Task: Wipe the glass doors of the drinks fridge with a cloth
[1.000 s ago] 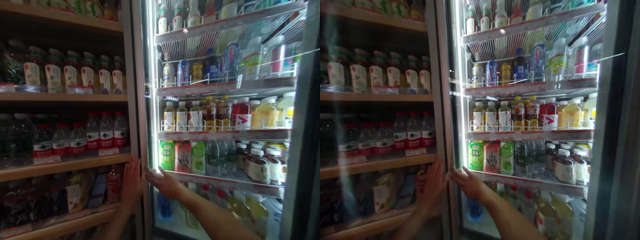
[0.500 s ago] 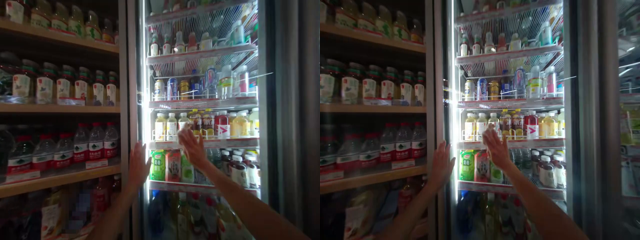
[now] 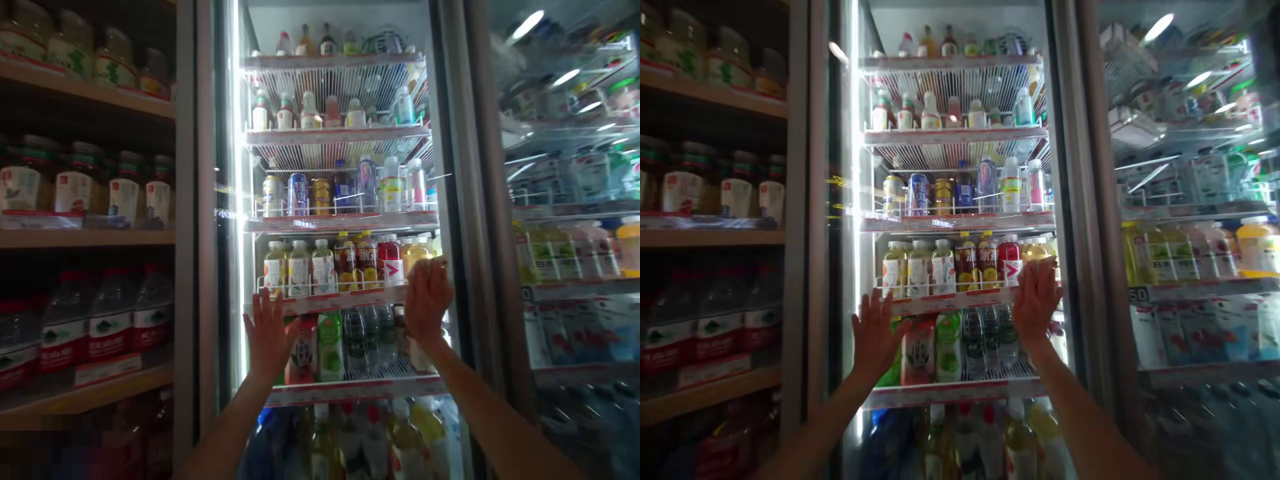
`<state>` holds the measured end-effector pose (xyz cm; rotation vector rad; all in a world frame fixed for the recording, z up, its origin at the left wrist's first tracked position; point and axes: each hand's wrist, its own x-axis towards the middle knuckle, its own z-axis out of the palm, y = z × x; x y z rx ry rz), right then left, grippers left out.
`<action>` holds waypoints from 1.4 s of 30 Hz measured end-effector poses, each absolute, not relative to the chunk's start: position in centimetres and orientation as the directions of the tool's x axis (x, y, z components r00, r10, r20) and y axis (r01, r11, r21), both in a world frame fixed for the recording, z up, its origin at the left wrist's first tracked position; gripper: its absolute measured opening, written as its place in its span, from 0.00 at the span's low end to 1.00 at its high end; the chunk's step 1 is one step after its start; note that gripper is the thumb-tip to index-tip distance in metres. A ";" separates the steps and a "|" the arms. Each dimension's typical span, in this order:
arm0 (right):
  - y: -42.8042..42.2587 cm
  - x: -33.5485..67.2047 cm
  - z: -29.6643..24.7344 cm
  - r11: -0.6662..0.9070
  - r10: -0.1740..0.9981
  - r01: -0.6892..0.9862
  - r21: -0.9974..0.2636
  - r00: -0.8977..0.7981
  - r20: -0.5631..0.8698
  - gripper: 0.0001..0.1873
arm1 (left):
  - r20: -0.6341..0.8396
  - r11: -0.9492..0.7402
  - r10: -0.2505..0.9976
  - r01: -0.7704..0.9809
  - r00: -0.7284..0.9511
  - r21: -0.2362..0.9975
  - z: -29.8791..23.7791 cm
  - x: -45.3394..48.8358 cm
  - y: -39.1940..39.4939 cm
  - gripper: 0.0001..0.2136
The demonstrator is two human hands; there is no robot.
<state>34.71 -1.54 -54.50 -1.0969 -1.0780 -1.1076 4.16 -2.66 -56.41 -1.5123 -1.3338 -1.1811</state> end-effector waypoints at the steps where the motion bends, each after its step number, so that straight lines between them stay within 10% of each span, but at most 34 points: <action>1: -1.6 35.4 -54.8 0.114 -0.089 0.991 -0.064 0.074 0.993 0.30 | 0.966 -0.137 0.257 0.990 0.006 0.030 -56.4 4.1 -2.7 0.29; 5: -2.0 37.9 -55.7 0.153 0.036 0.963 0.220 -0.228 0.973 0.30 | 0.963 -0.147 0.268 0.989 0.018 0.022 -56.4 4.2 -2.9 0.30; 10: -2.3 38.5 -55.6 0.080 -0.162 0.973 -0.218 0.228 0.960 0.30 | 0.963 -0.162 0.270 0.986 -0.003 0.048 -56.4 4.5 -2.8 0.31; 15: -3.0 35.6 -56.3 0.219 0.066 0.877 0.427 -0.450 0.891 0.31 | 0.966 -0.149 0.257 0.988 -0.010 0.049 -56.5 4.9 -2.8 0.32; 20: -2.0 35.7 -53.3 0.170 -0.166 0.980 -0.103 0.131 0.977 0.30 | 0.973 -0.153 0.229 0.988 0.012 0.023 -56.6 4.8 -2.7 0.32; 26: -1.9 34.8 -53.3 0.231 0.049 0.860 0.456 -0.478 0.877 0.33 | 0.968 -0.160 0.251 0.987 0.033 0.007 -56.6 4.5 -2.7 0.33; 30: -1.7 36.8 -52.2 0.132 -0.140 0.988 -0.084 0.103 0.985 0.28 | 0.968 -0.152 0.247 0.988 0.044 -0.006 -56.7 4.5 -2.7 0.32; 32: -1.7 36.7 -52.2 0.135 -0.127 0.989 -0.067 0.084 0.988 0.27 | 0.965 -0.148 0.259 0.989 0.035 0.004 -56.7 4.5 -2.8 0.32; 36: -2.1 36.5 -54.1 0.236 0.077 0.887 0.397 -0.425 0.902 0.28 | 0.958 -0.162 0.283 0.987 0.042 0.005 -56.6 4.4 -3.0 0.32; 42: -2.4 40.7 -58.2 0.145 -0.204 0.974 -0.172 0.199 0.958 0.28 | 0.964 -0.182 0.263 0.983 0.036 0.013 -56.8 4.7 -3.0 0.32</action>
